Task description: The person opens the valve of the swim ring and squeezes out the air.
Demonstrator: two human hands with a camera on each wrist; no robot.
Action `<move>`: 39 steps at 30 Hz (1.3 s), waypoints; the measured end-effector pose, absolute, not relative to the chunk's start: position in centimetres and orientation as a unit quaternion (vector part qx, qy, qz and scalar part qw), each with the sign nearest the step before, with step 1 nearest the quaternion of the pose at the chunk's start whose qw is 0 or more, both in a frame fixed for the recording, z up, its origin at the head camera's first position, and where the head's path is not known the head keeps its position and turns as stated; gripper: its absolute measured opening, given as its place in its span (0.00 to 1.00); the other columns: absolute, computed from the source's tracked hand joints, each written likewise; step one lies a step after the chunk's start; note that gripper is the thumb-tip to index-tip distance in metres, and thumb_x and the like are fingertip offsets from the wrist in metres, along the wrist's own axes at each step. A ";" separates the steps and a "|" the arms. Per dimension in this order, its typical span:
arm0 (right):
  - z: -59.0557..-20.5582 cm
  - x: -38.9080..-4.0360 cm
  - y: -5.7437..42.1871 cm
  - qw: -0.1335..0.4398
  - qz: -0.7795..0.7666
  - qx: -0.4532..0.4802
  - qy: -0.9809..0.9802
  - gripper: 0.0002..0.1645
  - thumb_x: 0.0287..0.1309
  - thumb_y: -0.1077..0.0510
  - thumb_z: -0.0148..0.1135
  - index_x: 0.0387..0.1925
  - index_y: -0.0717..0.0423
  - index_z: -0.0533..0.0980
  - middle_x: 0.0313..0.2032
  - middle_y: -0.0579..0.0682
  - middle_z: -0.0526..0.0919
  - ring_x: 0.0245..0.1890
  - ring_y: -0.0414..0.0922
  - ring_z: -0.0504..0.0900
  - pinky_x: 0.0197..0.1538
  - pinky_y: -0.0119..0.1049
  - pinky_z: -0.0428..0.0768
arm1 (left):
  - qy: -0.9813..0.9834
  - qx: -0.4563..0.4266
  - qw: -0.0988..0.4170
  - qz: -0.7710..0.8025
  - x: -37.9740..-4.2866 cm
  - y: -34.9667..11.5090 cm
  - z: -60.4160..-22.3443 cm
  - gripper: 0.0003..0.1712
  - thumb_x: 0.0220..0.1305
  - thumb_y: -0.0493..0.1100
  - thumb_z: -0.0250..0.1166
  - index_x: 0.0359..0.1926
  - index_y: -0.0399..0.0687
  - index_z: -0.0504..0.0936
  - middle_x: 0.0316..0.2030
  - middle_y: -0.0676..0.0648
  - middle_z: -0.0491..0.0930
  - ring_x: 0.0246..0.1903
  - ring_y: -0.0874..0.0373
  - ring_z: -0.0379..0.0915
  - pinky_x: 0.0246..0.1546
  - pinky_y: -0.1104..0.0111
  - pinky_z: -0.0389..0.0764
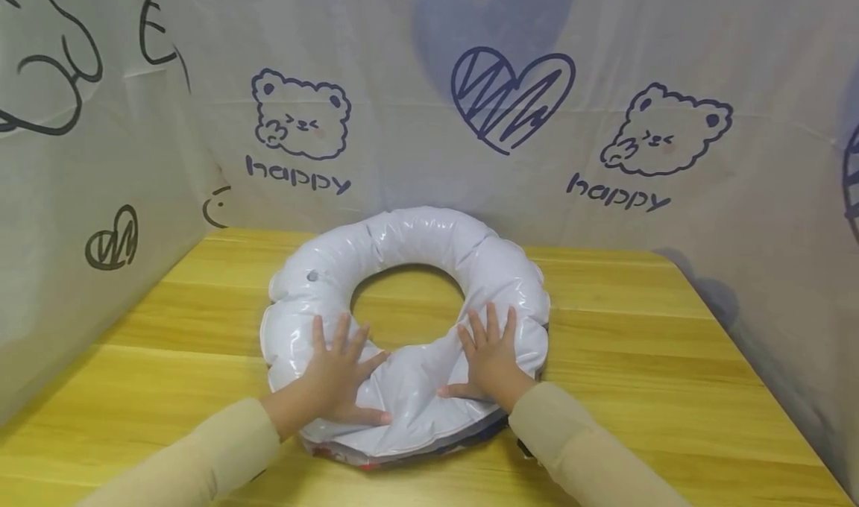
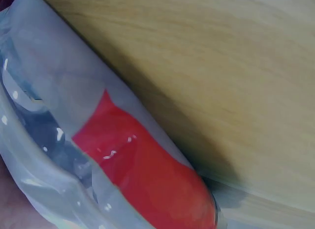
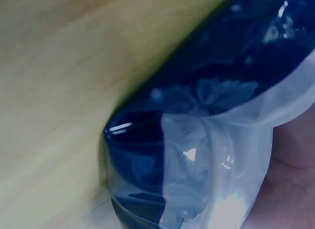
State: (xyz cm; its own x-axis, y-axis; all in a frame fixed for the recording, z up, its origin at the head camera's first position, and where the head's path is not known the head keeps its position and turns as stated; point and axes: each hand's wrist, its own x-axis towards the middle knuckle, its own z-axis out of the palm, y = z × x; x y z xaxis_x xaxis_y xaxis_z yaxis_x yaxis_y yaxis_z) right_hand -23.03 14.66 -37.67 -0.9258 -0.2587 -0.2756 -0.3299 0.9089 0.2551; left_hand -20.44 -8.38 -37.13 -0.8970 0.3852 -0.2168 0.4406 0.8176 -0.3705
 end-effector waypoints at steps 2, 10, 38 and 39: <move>-37.1 -22.7 14.7 0.118 0.137 -0.153 0.971 0.64 0.44 0.19 0.49 0.70 0.59 0.51 0.72 0.61 0.43 0.70 0.66 0.34 0.62 0.70 0.29 | 0.950 0.215 0.066 -0.218 -20.4 -8.2 -37.1 0.57 0.37 0.89 0.38 0.69 0.74 0.53 0.72 0.41 0.48 0.70 0.33 0.37 0.61 0.32 0.39; -36.9 -22.5 15.4 0.116 0.097 -0.167 0.974 0.62 0.47 0.20 0.48 0.70 0.59 0.52 0.72 0.63 0.44 0.70 0.67 0.33 0.61 0.71 0.28 | 0.954 0.209 0.087 -0.197 -20.7 -8.3 -37.8 0.58 0.37 0.90 0.39 0.70 0.73 0.51 0.72 0.41 0.46 0.70 0.32 0.36 0.60 0.32 0.37; -38.3 -22.8 18.3 0.078 -0.079 -0.227 0.968 0.54 0.54 0.27 0.49 0.70 0.58 0.53 0.72 0.62 0.43 0.69 0.68 0.30 0.60 0.69 0.21 | 0.962 0.261 0.085 0.008 -21.6 -11.1 -39.7 0.54 0.48 0.82 0.46 0.72 0.63 0.49 0.72 0.36 0.41 0.68 0.29 0.26 0.56 0.29 0.26; -38.4 -22.7 18.4 0.070 -0.085 -0.228 0.967 0.54 0.53 0.27 0.50 0.70 0.58 0.53 0.72 0.62 0.44 0.70 0.67 0.30 0.61 0.68 0.21 | 0.961 0.265 0.077 0.014 -21.5 -11.2 -39.7 0.55 0.48 0.82 0.45 0.72 0.63 0.49 0.72 0.36 0.42 0.68 0.28 0.27 0.56 0.29 0.27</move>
State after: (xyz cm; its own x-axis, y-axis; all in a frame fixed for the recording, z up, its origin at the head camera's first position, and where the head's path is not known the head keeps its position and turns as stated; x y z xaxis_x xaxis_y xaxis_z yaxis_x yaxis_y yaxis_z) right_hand -22.75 18.42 -38.41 -0.8860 -0.4533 -0.0973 -0.4293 0.8813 -0.1973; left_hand -21.53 -11.17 -39.73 -0.8480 0.5111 -0.1404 0.5069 0.8594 0.0672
